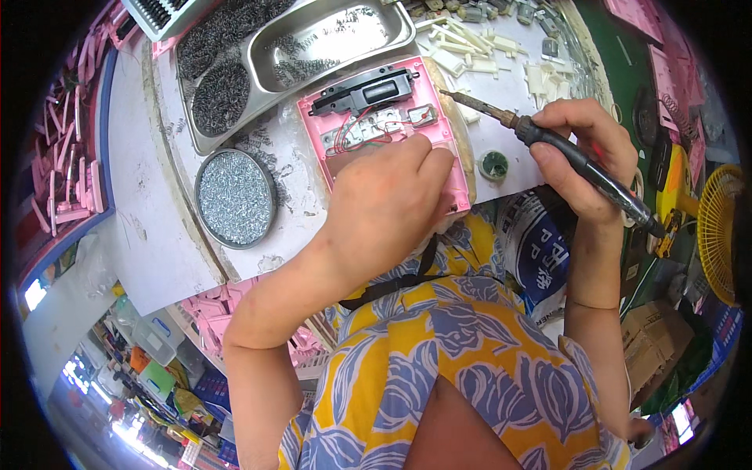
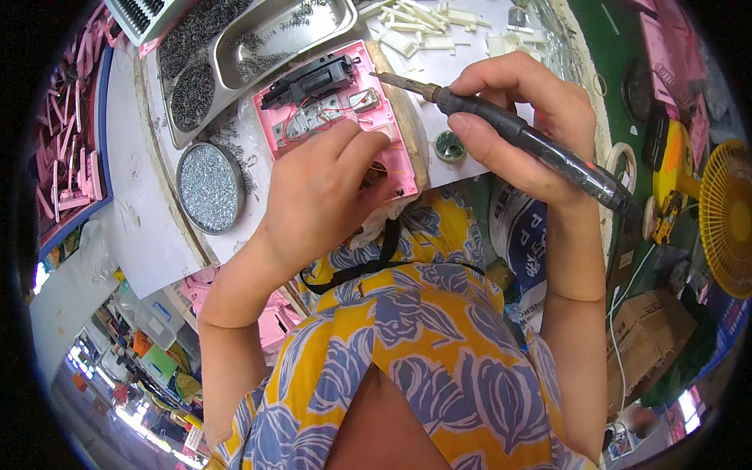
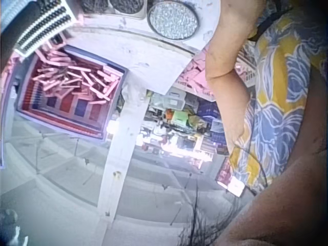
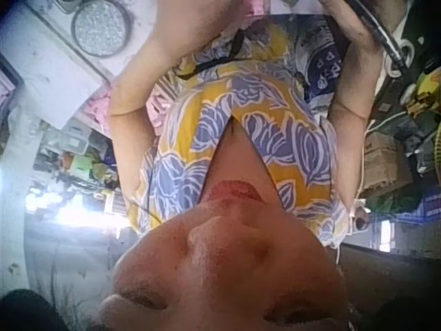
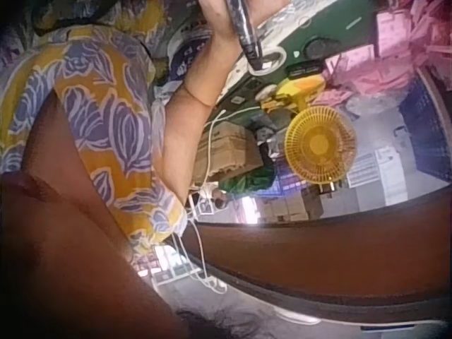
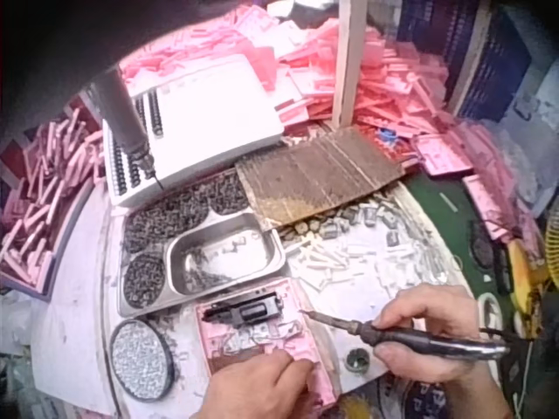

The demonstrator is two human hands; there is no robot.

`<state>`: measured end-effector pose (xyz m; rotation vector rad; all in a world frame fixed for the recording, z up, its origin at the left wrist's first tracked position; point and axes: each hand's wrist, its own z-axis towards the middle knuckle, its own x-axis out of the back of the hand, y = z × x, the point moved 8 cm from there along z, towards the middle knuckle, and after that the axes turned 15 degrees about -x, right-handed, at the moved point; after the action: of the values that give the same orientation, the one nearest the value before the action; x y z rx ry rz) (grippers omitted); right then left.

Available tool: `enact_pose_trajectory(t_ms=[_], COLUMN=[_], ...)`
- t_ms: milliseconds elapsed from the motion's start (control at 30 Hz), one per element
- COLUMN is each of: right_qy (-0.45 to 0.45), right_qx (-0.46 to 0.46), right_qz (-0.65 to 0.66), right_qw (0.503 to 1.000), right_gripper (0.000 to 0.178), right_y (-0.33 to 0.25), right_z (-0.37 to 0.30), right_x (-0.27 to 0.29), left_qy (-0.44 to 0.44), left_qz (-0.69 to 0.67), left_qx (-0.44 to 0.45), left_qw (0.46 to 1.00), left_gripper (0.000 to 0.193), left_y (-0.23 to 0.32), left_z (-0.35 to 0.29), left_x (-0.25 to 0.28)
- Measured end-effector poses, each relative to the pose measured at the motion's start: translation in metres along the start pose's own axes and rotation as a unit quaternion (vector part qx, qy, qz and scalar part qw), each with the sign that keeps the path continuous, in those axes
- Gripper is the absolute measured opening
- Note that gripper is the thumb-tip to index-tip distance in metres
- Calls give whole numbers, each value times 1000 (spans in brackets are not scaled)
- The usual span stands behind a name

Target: Assembling internal components and soldering wires inside a pink electronic toy casing.

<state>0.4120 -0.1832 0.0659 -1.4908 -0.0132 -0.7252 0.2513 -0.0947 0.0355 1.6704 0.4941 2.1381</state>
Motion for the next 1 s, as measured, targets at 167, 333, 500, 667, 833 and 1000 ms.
enact_pose_trajectory(t_ms=[167,333,500,667,833,1000], right_qy=[24,48,59,34,8,9], right_qx=[-19,-52,-46,-40,-32,6], right_qz=[11,14,20,21,18,-7], right_qw=[999,997,997,998,999,1000], right_gripper=[26,27,26,24,24,24], right_y=[-5,5,10,9,-1,-12], right_z=[-11,-20,-24,-14,-3,-9], right_x=[16,26,30,14,5,16], left_qy=[-40,-35,29,76,59,60], left_qz=[84,135,-25,-210,-268,-303], left_qx=[13,1,-25,24,133,190], left_qw=[996,990,999,974,952,932], left_gripper=[22,21,13,13,10,9], left_y=[-6,-5,-11,-24,-34,-42], left_z=[16,13,0,-14,-19,-24], left_x=[-10,-14,-2,4,-5,-8])
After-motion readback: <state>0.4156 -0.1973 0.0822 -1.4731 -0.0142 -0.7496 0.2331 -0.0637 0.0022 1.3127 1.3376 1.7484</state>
